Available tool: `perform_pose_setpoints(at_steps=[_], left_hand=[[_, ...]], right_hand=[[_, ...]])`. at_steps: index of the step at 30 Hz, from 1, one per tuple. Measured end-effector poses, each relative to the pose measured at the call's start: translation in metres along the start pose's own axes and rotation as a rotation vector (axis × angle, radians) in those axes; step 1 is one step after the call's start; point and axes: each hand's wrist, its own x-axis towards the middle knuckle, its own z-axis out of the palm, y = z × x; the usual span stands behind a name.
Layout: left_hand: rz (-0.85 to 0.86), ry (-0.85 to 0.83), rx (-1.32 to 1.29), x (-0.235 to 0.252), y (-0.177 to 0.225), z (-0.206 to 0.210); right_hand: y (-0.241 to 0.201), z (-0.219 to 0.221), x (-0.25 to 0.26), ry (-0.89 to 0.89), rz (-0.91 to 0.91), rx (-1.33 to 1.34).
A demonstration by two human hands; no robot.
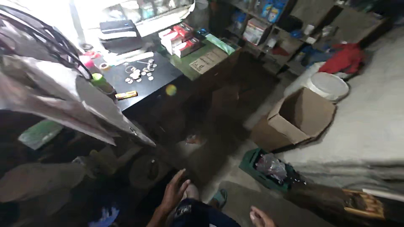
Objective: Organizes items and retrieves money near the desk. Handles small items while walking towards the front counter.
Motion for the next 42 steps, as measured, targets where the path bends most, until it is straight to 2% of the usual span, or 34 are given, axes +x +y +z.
perform_pose_setpoints(at_steps=[4,7,9,12,14,16,18,20,27,31,33,37,42], left_hand=[[0.078,0.128,0.072,0.06,0.035,-0.007],[0.073,0.145,0.128,0.132,0.05,-0.019],[0.059,0.141,0.157,0.194,0.055,-0.026],[-0.12,0.129,0.194,0.292,0.08,-0.046],[-0.313,0.059,0.198,0.335,0.093,-0.053],[-0.462,-0.085,0.183,0.361,0.099,-0.06],[-0.53,-0.185,0.138,0.371,0.101,-0.064],[-0.581,-0.207,0.12,0.375,0.107,-0.068],[-0.609,-0.082,0.035,0.384,0.111,-0.066],[-0.62,-0.102,0.061,0.378,0.12,-0.06],[-0.591,-0.091,0.116,0.375,0.118,-0.05],[-0.44,0.128,0.154,0.351,0.102,-0.009],[-0.463,0.142,0.088,0.314,0.098,0.034]], right_hand=[[-0.081,-0.072,0.083,0.015,-0.122,-0.109],[-0.136,-0.087,0.143,0.002,-0.184,-0.111],[-0.165,-0.08,0.18,-0.043,-0.235,-0.143],[-0.21,-0.057,0.229,-0.14,-0.324,-0.201],[-0.235,-0.042,0.247,-0.196,-0.378,-0.221],[-0.25,-0.031,0.261,-0.251,-0.403,-0.212],[-0.262,-0.03,0.272,-0.299,-0.397,-0.21],[-0.27,-0.034,0.286,-0.325,-0.396,-0.216],[-0.29,-0.054,0.343,-0.346,-0.436,-0.205],[-0.32,-0.069,0.375,-0.342,-0.506,-0.193],[-0.334,-0.074,0.393,-0.327,-0.559,-0.241],[-0.375,-0.079,0.424,-0.27,-0.62,-0.368],[-0.422,-0.061,0.461,-0.251,-0.698,-0.569]])
